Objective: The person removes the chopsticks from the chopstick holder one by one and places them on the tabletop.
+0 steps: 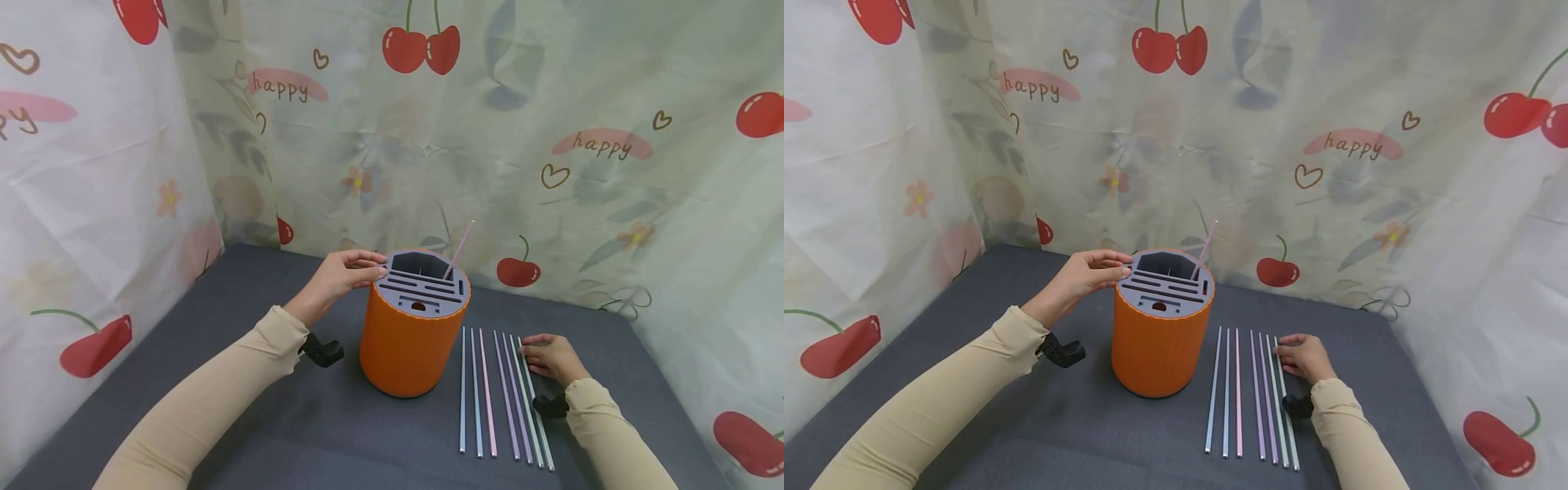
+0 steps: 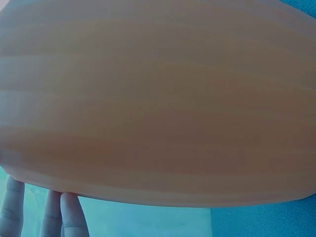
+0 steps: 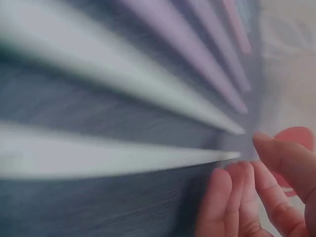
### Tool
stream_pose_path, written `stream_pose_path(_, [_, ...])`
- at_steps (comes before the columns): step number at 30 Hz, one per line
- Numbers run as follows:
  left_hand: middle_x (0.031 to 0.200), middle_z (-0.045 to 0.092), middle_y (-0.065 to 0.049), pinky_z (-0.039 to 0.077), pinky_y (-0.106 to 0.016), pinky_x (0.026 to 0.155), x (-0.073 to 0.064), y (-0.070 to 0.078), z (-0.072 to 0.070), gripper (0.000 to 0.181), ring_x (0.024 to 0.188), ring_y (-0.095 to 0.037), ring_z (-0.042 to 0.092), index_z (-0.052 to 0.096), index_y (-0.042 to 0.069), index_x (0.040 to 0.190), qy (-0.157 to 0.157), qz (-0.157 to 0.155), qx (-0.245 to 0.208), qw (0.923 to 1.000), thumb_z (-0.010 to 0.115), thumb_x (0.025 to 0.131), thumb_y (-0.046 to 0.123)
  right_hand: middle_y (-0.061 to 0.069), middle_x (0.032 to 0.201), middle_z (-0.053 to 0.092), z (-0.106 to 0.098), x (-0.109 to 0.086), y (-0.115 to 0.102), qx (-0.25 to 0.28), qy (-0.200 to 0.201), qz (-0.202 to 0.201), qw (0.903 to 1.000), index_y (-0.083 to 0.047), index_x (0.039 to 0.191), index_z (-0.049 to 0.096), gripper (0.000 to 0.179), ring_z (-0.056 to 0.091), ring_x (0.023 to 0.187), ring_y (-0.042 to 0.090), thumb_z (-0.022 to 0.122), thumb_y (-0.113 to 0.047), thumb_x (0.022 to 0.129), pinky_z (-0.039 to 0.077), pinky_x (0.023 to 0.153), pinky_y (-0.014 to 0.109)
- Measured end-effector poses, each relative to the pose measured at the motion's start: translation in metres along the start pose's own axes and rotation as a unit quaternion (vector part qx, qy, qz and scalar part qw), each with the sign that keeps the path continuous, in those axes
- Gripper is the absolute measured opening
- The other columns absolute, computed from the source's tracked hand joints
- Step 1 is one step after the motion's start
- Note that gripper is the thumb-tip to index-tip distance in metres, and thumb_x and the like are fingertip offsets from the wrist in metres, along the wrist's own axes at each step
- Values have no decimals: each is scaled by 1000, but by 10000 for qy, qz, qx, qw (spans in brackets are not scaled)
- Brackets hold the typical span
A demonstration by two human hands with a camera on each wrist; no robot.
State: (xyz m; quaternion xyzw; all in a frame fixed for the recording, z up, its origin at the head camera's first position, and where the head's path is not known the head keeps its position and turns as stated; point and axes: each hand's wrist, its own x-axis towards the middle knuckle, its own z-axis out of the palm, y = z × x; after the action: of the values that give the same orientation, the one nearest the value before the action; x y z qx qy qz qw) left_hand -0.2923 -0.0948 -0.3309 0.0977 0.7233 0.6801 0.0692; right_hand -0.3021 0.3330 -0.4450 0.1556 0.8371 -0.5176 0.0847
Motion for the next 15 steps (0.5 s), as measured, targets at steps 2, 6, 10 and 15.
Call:
stream_pose_path(2, [109, 61, -7, 46, -40, 91, 0, 0, 0, 36, 100, -22, 58, 68, 14, 110, 19, 0, 16, 10000, 76, 77, 27, -2, 81, 64, -3, 0, -10, 262, -81, -237, 9993, 7, 124, 49, 43, 62, 69, 9, 64, -9, 87, 55, 64, 30])
stream_pose_path(6, [109, 62, -6, 47, -39, 90, 1, -1, 0, 35, 100, -21, 58, 68, 15, 108, 61, -18, -5, 10000, 77, 76, 27, -7, 92, 61, -7, -5, -43, 870, -342, -1020, 9904, 5, 129, 45, 49, 61, 78, 4, 63, -17, 89, 54, 76, 30])
stream_pose_path(10, [109, 62, -6, 46, -41, 92, 1, -2, 0, 34, 100, -22, 58, 68, 15, 107, 69, -18, -76, 9999, 77, 76, 27, -1, 104, 56, -2, -20, -85, 1724, -595, -1931, 9641, 3, 130, 43, 50, 62, 86, 5, 62, -19, 90, 51, 83, 28])
stream_pose_path(15, [109, 62, -6, 47, -38, 90, 2, -2, 0, 36, 100, -22, 58, 68, 15, 107, 60, -4, -41, 10000, 77, 76, 29, 7, 104, 57, 15, -43, -131, 3027, -948, -2779, 9067, 0, 122, 51, 35, 63, 92, 16, 60, -7, 89, 50, 84, 29])
